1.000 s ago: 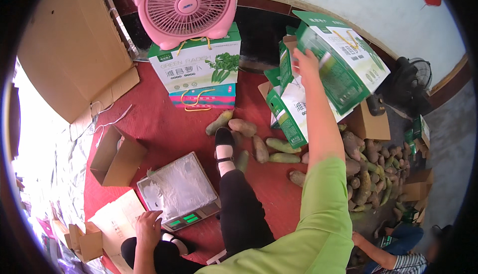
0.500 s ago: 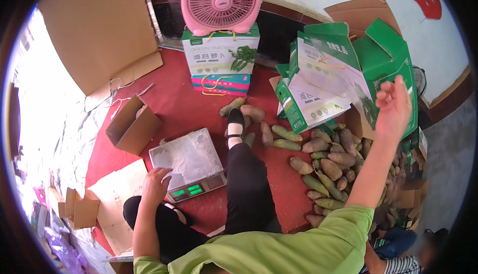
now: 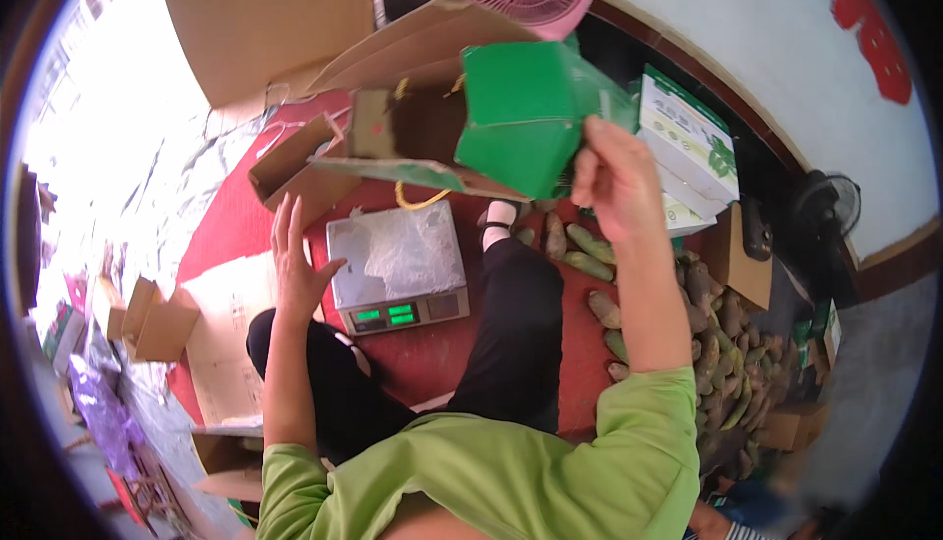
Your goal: Packing green radishes into boxes and weighing them on a scale.
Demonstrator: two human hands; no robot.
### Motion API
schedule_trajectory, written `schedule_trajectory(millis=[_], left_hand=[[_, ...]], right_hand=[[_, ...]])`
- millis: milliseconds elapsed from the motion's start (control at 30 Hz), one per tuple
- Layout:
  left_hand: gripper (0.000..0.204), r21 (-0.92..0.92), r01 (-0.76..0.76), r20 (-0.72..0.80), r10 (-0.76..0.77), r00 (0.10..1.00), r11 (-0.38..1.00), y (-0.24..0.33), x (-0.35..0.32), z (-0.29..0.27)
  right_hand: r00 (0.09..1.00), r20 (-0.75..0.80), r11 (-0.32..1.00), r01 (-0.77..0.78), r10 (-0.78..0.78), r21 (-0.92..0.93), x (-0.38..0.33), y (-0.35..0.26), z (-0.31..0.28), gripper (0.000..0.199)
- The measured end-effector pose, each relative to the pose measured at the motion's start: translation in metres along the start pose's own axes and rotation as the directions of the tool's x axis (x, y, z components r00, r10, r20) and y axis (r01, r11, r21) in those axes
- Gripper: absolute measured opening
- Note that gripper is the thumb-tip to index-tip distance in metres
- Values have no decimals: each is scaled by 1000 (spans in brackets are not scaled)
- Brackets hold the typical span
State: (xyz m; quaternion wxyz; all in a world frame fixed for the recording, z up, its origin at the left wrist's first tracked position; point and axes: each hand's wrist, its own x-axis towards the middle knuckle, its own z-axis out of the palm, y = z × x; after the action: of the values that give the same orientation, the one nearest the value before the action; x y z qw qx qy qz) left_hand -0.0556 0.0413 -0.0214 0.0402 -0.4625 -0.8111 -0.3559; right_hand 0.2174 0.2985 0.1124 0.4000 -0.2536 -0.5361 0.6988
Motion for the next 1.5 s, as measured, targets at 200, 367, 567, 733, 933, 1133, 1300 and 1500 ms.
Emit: schedule_trajectory(millis=[200, 367, 567, 733, 933, 1133, 1300, 1500], left_hand=[[60, 124, 90, -15, -89, 996, 988, -36, -10, -21], [17, 207, -11, -96, 31, 995, 978, -34, -16, -21], [8, 451, -201, 65, 193, 979, 869, -16, -14, 5], [5, 407, -171, 71, 155, 985, 897, -9, -10, 7], [5, 346, -190, 101, 165, 981, 919, -2, -9, 5], [5, 332, -192, 116, 162, 980, 924, 4, -13, 11], [6, 332, -178, 158, 132, 979, 926, -4, -12, 17], [8, 362, -176, 176, 118, 977, 916, -11, -17, 16]], right_hand=[[896, 247, 900, -410, 368, 147, 38, 90, 32, 29], [845, 177, 859, -512, 505, -10, 72, 190, 2, 26], [690, 60, 633, -621, 721, -463, 70, 229, -21, 19], [733, 74, 652, -548, 676, -524, 58, 237, -48, 33], [862, -106, 776, -494, 496, -393, 13, 239, -103, 27], [873, -394, 742, -463, 288, -485, -114, 344, -212, 20], [876, -34, 123, -106, 482, -987, -266, 420, -249, 19], [717, -122, 135, -290, 686, -947, -329, 435, -230, 22]])
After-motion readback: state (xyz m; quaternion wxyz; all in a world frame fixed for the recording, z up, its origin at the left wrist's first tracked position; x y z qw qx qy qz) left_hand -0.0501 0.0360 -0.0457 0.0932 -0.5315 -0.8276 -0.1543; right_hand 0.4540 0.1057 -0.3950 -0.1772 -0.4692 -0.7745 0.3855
